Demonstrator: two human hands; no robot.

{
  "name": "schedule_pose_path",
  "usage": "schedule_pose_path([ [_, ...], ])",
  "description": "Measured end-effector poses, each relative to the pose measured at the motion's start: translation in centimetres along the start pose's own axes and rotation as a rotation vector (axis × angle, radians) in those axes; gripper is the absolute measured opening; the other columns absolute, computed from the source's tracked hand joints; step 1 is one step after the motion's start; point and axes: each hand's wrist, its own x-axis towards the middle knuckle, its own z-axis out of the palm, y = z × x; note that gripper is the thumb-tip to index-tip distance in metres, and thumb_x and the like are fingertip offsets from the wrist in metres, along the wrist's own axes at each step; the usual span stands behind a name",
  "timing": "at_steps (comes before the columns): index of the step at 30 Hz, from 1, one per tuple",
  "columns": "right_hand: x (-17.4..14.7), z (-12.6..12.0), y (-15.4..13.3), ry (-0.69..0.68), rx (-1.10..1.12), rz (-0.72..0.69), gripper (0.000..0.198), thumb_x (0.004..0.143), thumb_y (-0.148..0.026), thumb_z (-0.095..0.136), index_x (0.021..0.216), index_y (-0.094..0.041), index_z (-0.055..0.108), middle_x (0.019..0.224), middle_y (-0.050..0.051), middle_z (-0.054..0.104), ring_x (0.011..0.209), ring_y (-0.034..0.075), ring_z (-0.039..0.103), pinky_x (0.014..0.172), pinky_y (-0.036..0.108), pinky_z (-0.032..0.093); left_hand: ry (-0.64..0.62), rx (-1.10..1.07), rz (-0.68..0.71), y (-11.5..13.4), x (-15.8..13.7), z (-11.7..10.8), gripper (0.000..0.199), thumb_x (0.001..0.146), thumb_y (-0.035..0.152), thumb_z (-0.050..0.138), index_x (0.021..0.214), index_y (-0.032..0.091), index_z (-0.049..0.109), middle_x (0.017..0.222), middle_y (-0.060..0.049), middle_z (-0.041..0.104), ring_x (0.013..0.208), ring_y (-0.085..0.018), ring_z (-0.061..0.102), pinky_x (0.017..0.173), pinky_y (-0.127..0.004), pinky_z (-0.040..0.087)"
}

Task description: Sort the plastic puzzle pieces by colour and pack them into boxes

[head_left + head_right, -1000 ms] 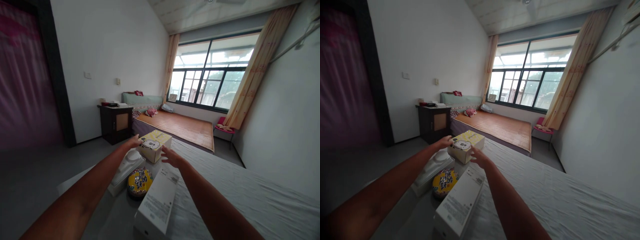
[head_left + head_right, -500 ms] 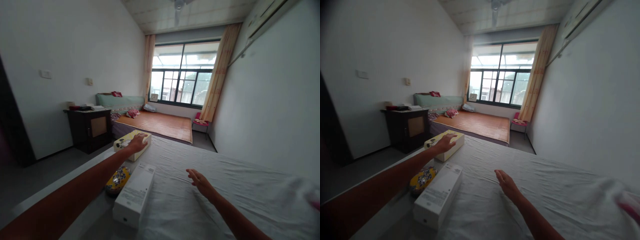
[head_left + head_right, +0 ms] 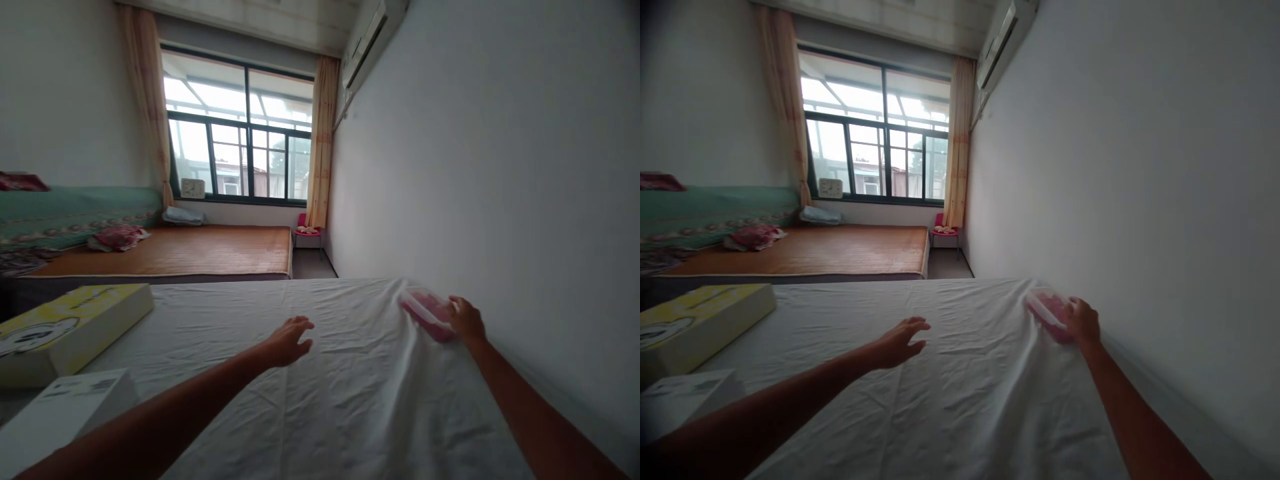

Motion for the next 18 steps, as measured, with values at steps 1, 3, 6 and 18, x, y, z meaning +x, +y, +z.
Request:
schedule_pose_path([
  [1, 1.4, -1.1, 1.5, 0.031, -0.012, 0.068, 0.049, 0.08, -0.03, 0.04, 0.12, -0.006, 0.055, 0.129, 0.025, 0.052, 0.127, 0.034, 0.042, 0.105, 0.049, 0.031, -0.02, -0.032, 0.026, 1.3, 0.7, 0.8, 0.044, 0.082, 0.03, 0.054, 0.123, 0.015, 0.056, 0.135, -0.015, 0.052, 0.127, -0.026, 0.045, 0.107, -0.04, 0.036],
  [3, 3.4, -2.4, 3.9, 0.044, -0.011, 0.197, 0.05, 0.078, -0.029, 0.044, 0.119, -0.004, 0.054, 0.129, 0.027, 0.051, 0.128, 0.036, 0.041, 0.104, 0.051, 0.031, -0.05, -0.098, 0.075, 3.6, 2.0, 2.2, 0.045, 0.081, 0.03, 0.054, 0.123, 0.016, 0.055, 0.135, -0.016, 0.051, 0.127, -0.027, 0.045, 0.107, -0.041, 0.036],
  [6, 4.7, -2.2, 6.0, -0.045, 0.067, 0.332, 0.039, 0.078, -0.034, 0.048, 0.105, -0.009, 0.062, 0.114, 0.024, 0.062, 0.116, 0.034, 0.053, 0.091, 0.044, 0.045, -0.095, -0.184, 0.118, 6.3, 3.8, 3.7, 0.046, 0.081, 0.031, 0.054, 0.125, 0.015, 0.055, 0.134, -0.016, 0.052, 0.126, -0.026, 0.046, 0.107, -0.04, 0.035],
  [18, -0.4, -0.4, 6.6, -0.3, 0.463, 0.526, 0.027, 0.066, -0.032, 0.07, 0.089, -0.02, 0.062, 0.102, 0.01, 0.067, 0.078, 0.02, 0.065, 0.059, 0.03, 0.057, -0.145, -0.835, -0.162, 12.8, 13.5, 10.9, 0.058, 0.072, 0.045, 0.064, 0.121, 0.015, 0.056, 0.128, -0.016, 0.055, 0.123, -0.033, 0.046, 0.106, -0.043, 0.03],
])
